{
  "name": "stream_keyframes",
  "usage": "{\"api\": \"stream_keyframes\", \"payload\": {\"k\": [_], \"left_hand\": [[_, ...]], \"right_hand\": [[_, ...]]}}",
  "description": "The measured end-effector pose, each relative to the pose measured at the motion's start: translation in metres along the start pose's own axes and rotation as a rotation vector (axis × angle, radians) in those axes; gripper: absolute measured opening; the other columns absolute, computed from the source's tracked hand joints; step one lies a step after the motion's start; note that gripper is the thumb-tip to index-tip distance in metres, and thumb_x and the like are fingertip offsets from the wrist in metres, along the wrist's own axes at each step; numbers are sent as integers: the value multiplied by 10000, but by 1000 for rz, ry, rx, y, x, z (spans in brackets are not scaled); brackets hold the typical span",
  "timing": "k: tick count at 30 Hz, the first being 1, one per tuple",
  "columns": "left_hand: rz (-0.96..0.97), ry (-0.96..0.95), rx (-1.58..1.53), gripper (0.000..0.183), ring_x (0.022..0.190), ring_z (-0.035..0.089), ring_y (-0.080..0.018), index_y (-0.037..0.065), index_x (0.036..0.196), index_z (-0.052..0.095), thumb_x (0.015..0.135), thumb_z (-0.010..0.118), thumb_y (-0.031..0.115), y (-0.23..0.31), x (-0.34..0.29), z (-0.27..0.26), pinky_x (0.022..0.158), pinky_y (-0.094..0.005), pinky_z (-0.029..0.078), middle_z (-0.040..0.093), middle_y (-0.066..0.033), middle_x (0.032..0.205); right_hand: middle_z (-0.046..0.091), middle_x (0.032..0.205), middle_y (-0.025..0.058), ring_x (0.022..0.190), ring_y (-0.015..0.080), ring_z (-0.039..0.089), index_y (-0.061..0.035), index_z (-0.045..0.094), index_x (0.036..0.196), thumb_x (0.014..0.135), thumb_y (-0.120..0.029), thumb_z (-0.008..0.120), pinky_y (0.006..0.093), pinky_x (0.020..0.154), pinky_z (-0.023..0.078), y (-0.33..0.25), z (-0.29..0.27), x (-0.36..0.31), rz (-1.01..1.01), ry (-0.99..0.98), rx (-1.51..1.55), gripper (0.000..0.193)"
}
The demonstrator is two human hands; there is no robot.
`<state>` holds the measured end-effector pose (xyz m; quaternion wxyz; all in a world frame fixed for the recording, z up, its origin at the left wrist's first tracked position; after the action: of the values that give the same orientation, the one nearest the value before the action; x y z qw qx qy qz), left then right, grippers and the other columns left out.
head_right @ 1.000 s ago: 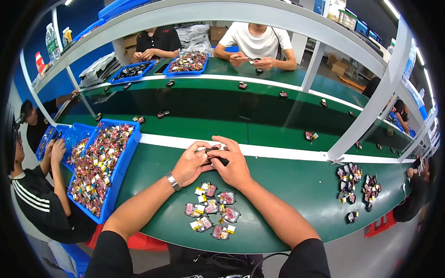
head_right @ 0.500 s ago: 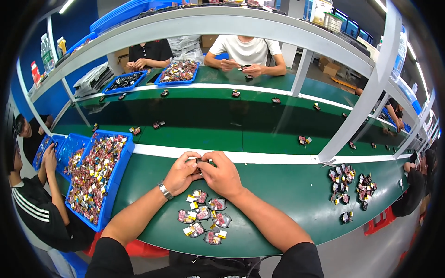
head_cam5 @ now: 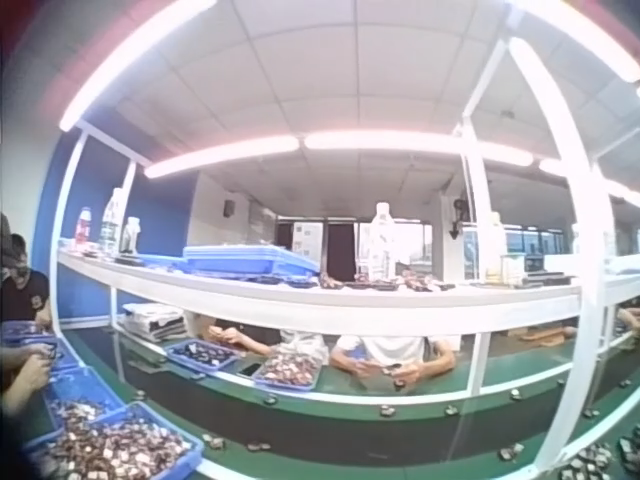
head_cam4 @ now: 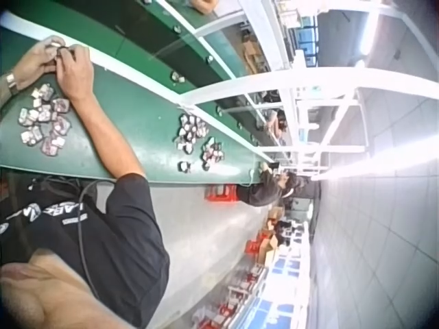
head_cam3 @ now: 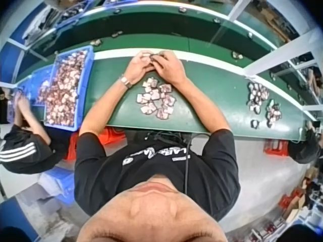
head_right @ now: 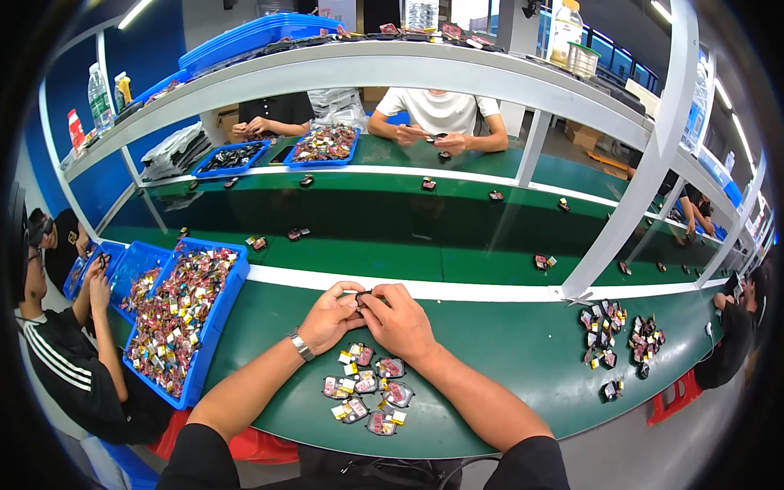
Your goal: Manually assemble or inspect small electronic components on a factory conveyor belt.
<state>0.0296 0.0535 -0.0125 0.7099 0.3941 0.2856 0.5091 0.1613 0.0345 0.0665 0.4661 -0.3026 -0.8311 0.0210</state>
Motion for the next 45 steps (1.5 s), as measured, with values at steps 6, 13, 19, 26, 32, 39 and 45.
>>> {"api": "stream_keyframes", "payload": {"k": [6, 13, 19, 26, 32, 39, 45], "left_hand": [[-4, 6, -4, 266, 1129, 605, -214, 73, 1253, 454, 994, 500, 35, 3, 1, 5, 1015, -422, 504, 608, -129, 1205], [20, 2, 40, 260, 1145, 601, -222, 75, 1259, 446, 1005, 497, 56, -1, 3, 1, 1017, -432, 508, 600, -135, 1221], [19, 16, 28, 243, 1138, 605, -222, 63, 1247, 452, 1008, 494, 64, 0, 2, 4, 1007, -424, 515, 607, -134, 1211], [19, 26, 60, 241, 1102, 620, -196, 56, 1244, 460, 1005, 455, 24, 0, 0, 3, 984, -389, 531, 619, -110, 1193], [27, 34, 86, 233, 1078, 628, -191, 56, 1234, 463, 1003, 469, 34, 0, 1, 5, 960, -386, 533, 630, -103, 1169], [41, 51, 80, 204, 1023, 641, -174, 58, 1214, 484, 1010, 492, 68, 1, 0, 5, 902, -344, 545, 655, -83, 1103], [233, 145, 462, 175, 967, 650, -137, 14, 1174, 500, 1000, 487, 12, 5, 3, -5, 826, -252, 539, 669, -102, 1066]], "right_hand": [[644, 897, 52, 817, 225, 635, -69, 719, 913, 750, -49, 764, 337, 679, 545, 3, 3, 2, 0, 17, -82, 170], [648, 894, 41, 817, 219, 639, -70, 724, 915, 758, -40, 755, 341, 680, 545, 3, 8, -1, -14, 18, -102, 163], [634, 929, 58, 869, 247, 627, -50, 707, 905, 788, -27, 697, 340, 717, 547, 5, 3, -1, 16, 10, -25, 120], [633, 913, 61, 863, 241, 625, -49, 706, 891, 762, -27, 723, 345, 734, 541, 2, 6, -2, 24, 47, -30, 131], [645, 890, 56, 822, 232, 630, -49, 719, 887, 739, -8, 748, 337, 705, 537, 2, 6, -4, -8, 71, -64, 157], [630, 902, 74, 815, 230, 632, -39, 710, 900, 754, -12, 746, 340, 698, 533, 0, 2, -2, -8, 67, -49, 152], [640, 972, 113, 777, 195, 679, -4, 695, 965, 818, -31, 730, 295, 676, 569, 29, 13, -7, 366, -9, 316, 153]]}}
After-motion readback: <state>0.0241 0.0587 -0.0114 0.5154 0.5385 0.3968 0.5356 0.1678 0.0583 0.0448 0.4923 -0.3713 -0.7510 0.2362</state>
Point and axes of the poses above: each hand's wrist, its own x-axis towards the middle knuckle, its own z-axis out of the palm, y = z × x, the point moved 7 cm from there along x, towards the middle knuckle
